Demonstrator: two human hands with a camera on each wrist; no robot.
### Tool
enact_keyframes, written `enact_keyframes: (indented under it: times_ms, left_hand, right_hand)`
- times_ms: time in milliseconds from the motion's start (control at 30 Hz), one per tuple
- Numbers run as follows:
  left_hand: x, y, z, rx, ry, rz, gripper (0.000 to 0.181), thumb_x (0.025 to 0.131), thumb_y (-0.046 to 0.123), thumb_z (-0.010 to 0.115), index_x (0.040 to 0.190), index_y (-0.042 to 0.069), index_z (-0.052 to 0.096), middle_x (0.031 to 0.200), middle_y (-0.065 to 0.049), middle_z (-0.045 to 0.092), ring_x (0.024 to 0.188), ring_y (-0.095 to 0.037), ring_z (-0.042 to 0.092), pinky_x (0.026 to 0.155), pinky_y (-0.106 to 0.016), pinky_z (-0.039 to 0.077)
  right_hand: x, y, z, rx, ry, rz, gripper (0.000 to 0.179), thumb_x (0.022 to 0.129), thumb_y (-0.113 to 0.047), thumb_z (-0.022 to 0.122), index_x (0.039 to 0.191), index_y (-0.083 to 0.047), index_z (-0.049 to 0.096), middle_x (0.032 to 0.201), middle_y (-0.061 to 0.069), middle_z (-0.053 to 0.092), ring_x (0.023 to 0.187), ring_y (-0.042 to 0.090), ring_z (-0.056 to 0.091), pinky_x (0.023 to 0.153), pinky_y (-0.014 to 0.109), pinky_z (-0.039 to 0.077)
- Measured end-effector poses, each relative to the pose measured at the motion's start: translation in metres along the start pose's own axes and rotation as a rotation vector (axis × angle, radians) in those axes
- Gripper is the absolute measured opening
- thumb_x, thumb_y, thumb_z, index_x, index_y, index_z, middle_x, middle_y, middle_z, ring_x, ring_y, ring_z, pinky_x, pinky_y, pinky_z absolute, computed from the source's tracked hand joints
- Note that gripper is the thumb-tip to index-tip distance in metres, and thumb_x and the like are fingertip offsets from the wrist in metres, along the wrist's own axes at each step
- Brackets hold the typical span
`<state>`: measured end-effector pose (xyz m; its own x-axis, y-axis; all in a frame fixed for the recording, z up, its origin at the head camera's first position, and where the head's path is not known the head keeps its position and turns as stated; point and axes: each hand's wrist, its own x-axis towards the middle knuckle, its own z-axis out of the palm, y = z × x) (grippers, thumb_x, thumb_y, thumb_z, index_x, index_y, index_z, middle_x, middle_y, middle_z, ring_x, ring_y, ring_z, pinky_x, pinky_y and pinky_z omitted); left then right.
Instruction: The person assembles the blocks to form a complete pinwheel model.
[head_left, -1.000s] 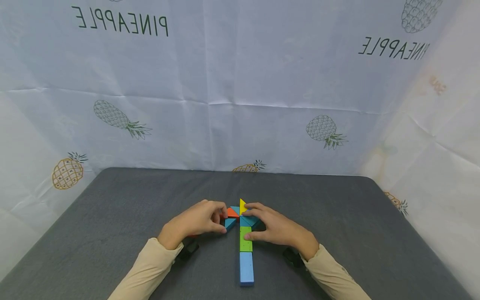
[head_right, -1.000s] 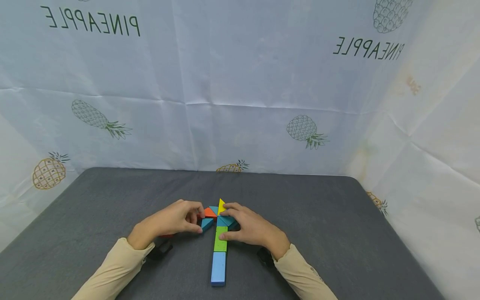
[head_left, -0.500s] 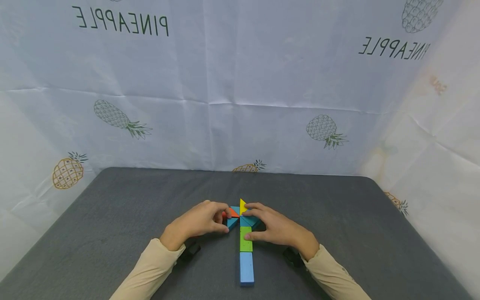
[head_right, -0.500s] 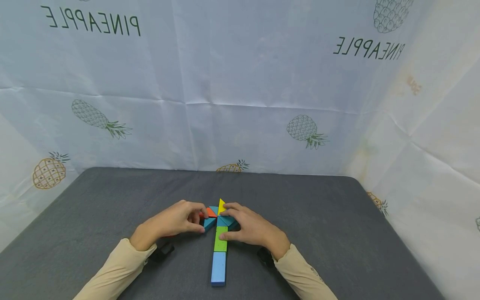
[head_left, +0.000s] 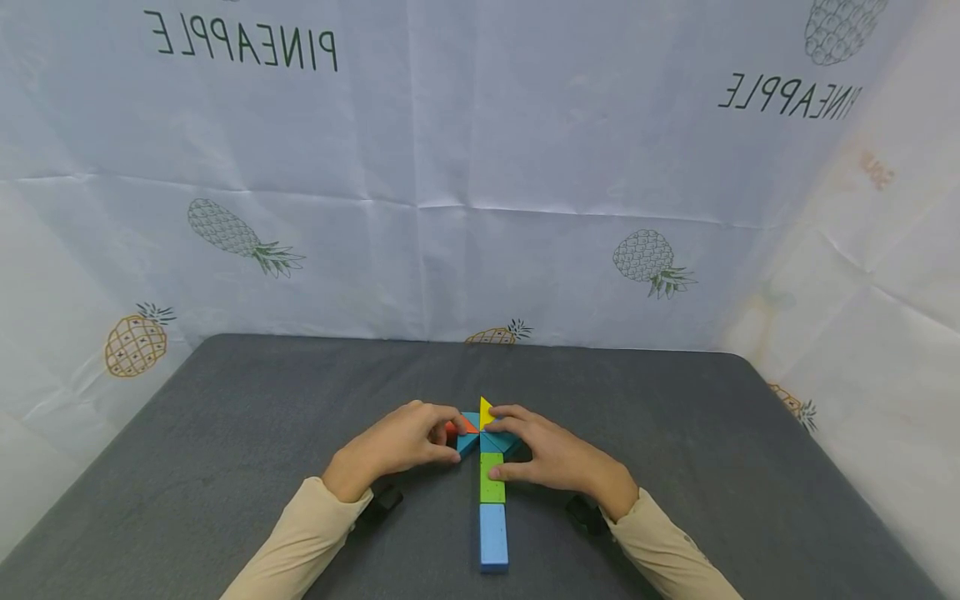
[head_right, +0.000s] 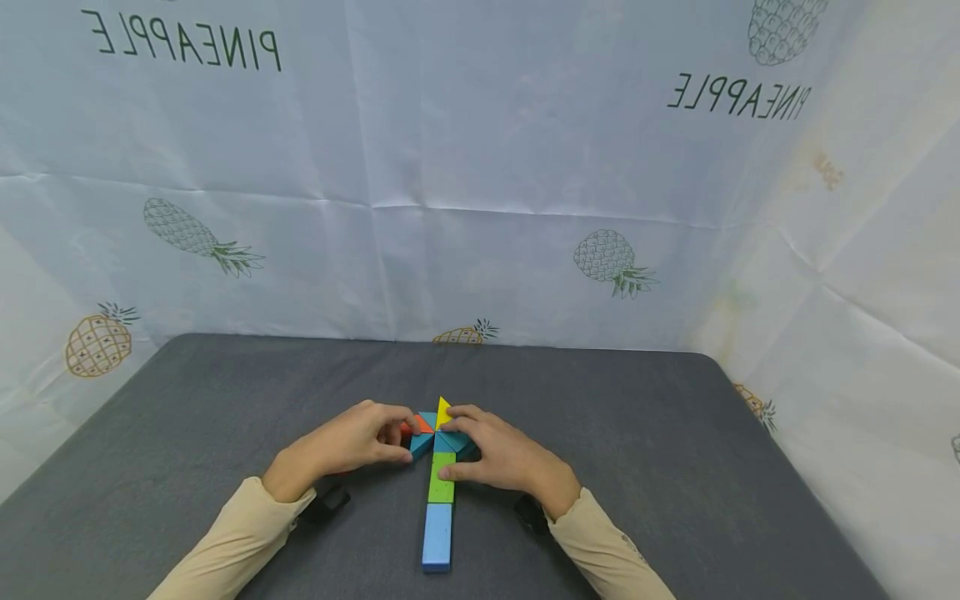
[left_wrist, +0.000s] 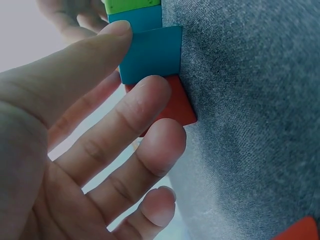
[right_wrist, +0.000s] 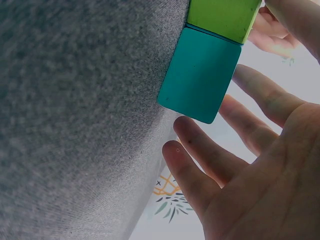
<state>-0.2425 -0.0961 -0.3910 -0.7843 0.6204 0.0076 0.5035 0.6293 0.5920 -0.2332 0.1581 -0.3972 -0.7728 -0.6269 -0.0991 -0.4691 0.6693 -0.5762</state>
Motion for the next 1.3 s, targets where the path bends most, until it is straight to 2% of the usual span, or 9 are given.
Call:
enact_keyframes:
  times_ms: [267, 1000, 1300]
  left_hand:
    - [0.0004, -0.0002, 0.0007, 0.008, 0.004, 0.001, 0.031, 0.087, 0.020, 0.077, 0.116, 0.014, 0.070, 0.074, 0.008, 0.062, 0.063, -0.005, 0.054, 0.060, -0.023, 0.047]
    - [-0.0018, -0.0005, -0.0030, 0.030, 0.015, 0.005, 0.031, 0.086, 0.021, 0.078, 0.114, 0.012, 0.069, 0.077, 0.007, 0.064, 0.068, -0.004, 0.056, 0.063, -0.023, 0.048]
    - [-0.0043, 0.0023, -0.0092, 0.015, 0.037, -0.022, 0.030, 0.087, 0.019, 0.077, 0.115, 0.011, 0.069, 0.077, 0.008, 0.065, 0.063, -0.005, 0.055, 0.059, -0.022, 0.047]
  right_hand:
    - [0.0004, -0.0008, -0.0004, 0.000, -0.003, 0.002, 0.064, 0.090, -0.053, 0.067, 0.142, -0.018, 0.054, 0.158, 0.004, 0.036, 0.144, 0.031, 0.039, 0.110, 0.055, 0.039]
    - [0.0001, 0.0012, 0.0011, -0.008, 0.007, 0.000, 0.064, 0.089, -0.054, 0.067, 0.141, -0.019, 0.054, 0.157, 0.003, 0.037, 0.144, 0.029, 0.039, 0.110, 0.054, 0.040]
    - [-0.0006, 0.0006, 0.0004, -0.005, 0.002, 0.004, 0.063, 0.089, -0.054, 0.067, 0.142, -0.021, 0.054, 0.158, 0.000, 0.036, 0.144, 0.028, 0.038, 0.111, 0.054, 0.039]
